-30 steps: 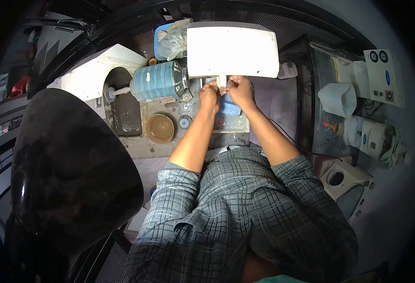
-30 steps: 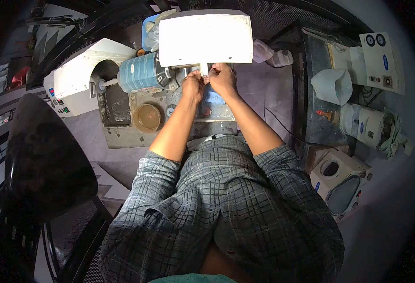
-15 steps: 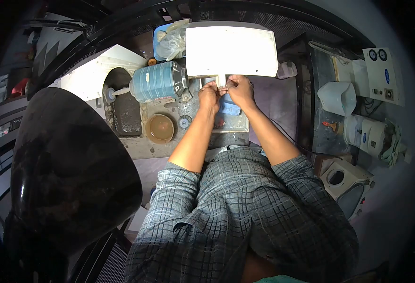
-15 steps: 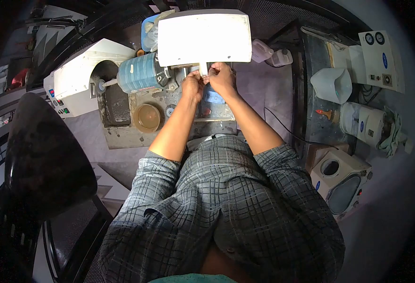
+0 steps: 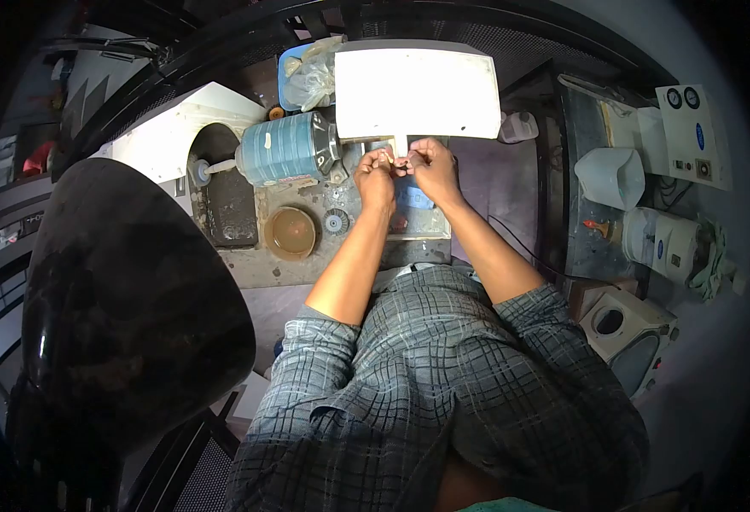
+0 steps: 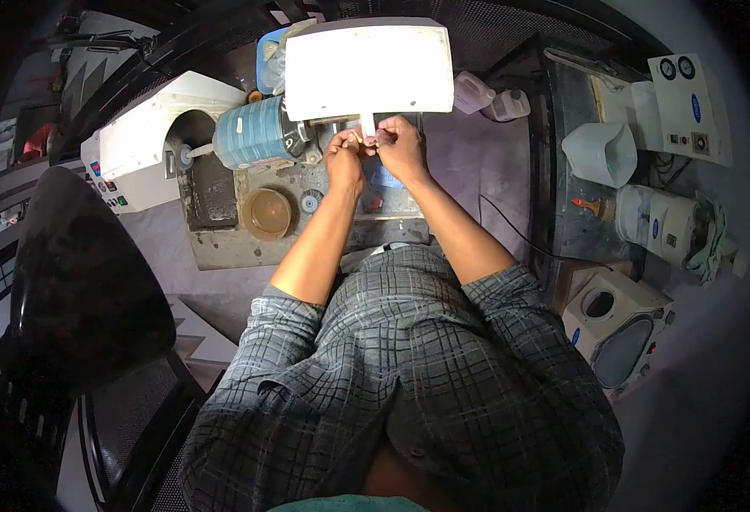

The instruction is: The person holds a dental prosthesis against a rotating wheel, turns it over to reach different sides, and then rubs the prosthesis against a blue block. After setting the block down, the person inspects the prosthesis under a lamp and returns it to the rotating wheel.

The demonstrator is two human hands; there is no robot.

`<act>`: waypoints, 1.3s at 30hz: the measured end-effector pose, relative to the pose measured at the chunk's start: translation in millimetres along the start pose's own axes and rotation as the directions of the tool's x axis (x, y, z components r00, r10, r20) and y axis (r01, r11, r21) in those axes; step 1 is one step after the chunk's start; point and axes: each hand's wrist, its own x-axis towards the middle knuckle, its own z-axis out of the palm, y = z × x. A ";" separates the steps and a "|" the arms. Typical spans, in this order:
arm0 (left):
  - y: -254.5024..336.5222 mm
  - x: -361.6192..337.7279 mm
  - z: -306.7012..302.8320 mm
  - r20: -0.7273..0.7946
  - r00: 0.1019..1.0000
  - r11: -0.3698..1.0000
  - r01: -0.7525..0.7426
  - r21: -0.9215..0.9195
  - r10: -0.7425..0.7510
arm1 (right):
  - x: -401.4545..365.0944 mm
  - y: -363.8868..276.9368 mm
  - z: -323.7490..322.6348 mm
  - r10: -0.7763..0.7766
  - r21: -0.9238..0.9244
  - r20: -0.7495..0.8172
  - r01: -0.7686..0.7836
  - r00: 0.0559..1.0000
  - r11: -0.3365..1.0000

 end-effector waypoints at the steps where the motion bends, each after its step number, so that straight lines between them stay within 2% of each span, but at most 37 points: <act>1: 1.0 -2.9 0.9 0.019 0.998 0.998 -0.057 0.027 0.056 | -2.2 -1.3 -1.1 -0.020 0.030 0.016 0.020 1.000 0.999; 5: 4.4 -11.7 5.8 0.001 0.991 0.991 -0.134 0.031 0.134 | -10.0 -4.8 -4.1 -0.047 0.037 0.054 0.045 0.997 0.998; 10: 3.9 -14.2 5.1 0.067 0.956 0.953 -0.292 0.080 0.287 | -14.9 -6.6 -4.0 -0.111 0.168 0.048 0.101 0.993 0.981; 17: -0.3 -7.7 7.3 0.019 0.963 0.957 -0.270 0.109 0.270 | -7.2 3.1 -3.2 -0.071 0.126 0.062 0.062 0.996 0.990; 19: -0.8 -4.4 8.8 -0.042 0.981 0.978 -0.185 0.097 0.190 | -3.0 3.8 -3.3 -0.018 0.112 0.080 0.009 0.997 0.994; 20: -0.2 -2.0 8.9 -0.042 0.981 0.978 -0.185 0.096 0.190 | -0.8 3.9 -3.0 -0.018 0.110 0.081 0.009 0.997 0.994; 25: 0.9 7.9 10.2 -0.057 0.998 1.000 -0.007 0.004 0.007 | 8.7 -1.7 -1.7 0.111 0.112 0.051 -0.116 0.993 0.987; 29: 0.9 11.6 12.4 -0.037 0.998 0.998 0.052 -0.040 -0.054 | 17.3 0.6 -1.5 0.121 0.088 0.049 -0.125 0.992 0.988; 32: 1.3 10.7 17.8 -0.077 0.988 0.987 0.128 -0.098 -0.136 | 20.2 -5.7 -3.5 0.153 0.059 0.048 -0.156 0.987 0.986; 34: -6.1 13.8 15.4 -0.088 0.972 0.969 0.202 -0.143 -0.216 | 19.3 -15.2 -6.1 0.134 -0.095 0.045 -0.130 0.990 0.987; 35: -9.5 15.3 13.6 -0.087 0.972 0.969 0.203 -0.143 -0.216 | 17.9 -19.8 -7.7 0.135 -0.095 0.044 -0.130 0.990 0.987; 37: -17.8 19.0 8.8 -0.011 0.961 0.923 0.264 -0.281 -0.278 | 10.7 -31.0 -10.7 0.107 -0.185 0.031 -0.099 0.994 0.978; 39: -22.8 16.5 5.8 0.017 0.960 0.918 0.273 -0.288 -0.280 | 2.9 -36.2 -12.4 0.066 -0.221 0.016 -0.061 0.998 0.973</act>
